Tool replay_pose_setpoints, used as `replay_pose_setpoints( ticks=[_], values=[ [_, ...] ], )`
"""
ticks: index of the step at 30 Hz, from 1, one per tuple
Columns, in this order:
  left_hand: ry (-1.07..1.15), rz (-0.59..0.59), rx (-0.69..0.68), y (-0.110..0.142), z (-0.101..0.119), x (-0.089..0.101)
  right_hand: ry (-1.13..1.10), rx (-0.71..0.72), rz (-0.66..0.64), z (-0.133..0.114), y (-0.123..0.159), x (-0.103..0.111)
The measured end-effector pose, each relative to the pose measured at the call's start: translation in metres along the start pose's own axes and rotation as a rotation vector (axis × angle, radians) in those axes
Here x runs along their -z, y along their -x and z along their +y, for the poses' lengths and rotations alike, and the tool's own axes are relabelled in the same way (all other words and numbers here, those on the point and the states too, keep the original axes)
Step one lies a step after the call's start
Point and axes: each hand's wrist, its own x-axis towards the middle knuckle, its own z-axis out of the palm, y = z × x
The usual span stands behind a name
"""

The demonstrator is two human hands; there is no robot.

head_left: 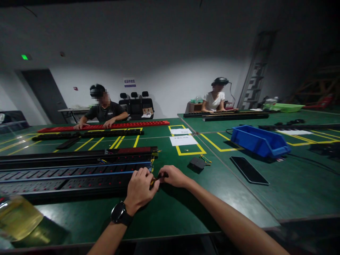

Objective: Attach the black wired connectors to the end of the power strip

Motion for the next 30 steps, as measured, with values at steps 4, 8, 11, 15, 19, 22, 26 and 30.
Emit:
replay_pose_setpoints(
  ticks=[4,8,11,15,19,22,26,30],
  values=[
    [-0.030,0.010,-0.003,0.0012,-0.0002,-0.0037,0.084,-0.006,0.058,-0.0047,-0.0007,-0.0063],
    [-0.043,-0.006,0.002,0.0011,-0.0011,-0.0061,0.098,-0.004,0.064,-0.0083,-0.0001,-0.0080],
    [-0.044,-0.001,0.005,0.0010,-0.0013,-0.0075,0.060,0.003,0.062,-0.0091,0.0009,-0.0080],
    [-0.054,0.020,0.021,0.0012,-0.0005,-0.0084,0.048,-0.004,0.053,-0.0093,0.0015,-0.0081],
    [-0.075,0.002,0.027,0.0006,0.0013,-0.0066,0.062,0.002,0.059,-0.0098,0.0019,-0.0080],
    [-0.081,0.004,0.021,-0.0001,0.0019,-0.0054,0.065,0.006,0.055,-0.0098,0.0018,-0.0081],
    [-0.085,0.010,-0.002,-0.0004,0.0008,-0.0060,0.073,0.006,0.040,-0.0086,0.0010,-0.0083],
    [-0.089,0.004,-0.055,-0.0002,-0.0021,-0.0073,0.096,0.002,0.026,-0.0076,0.0004,-0.0075]
  ],
)
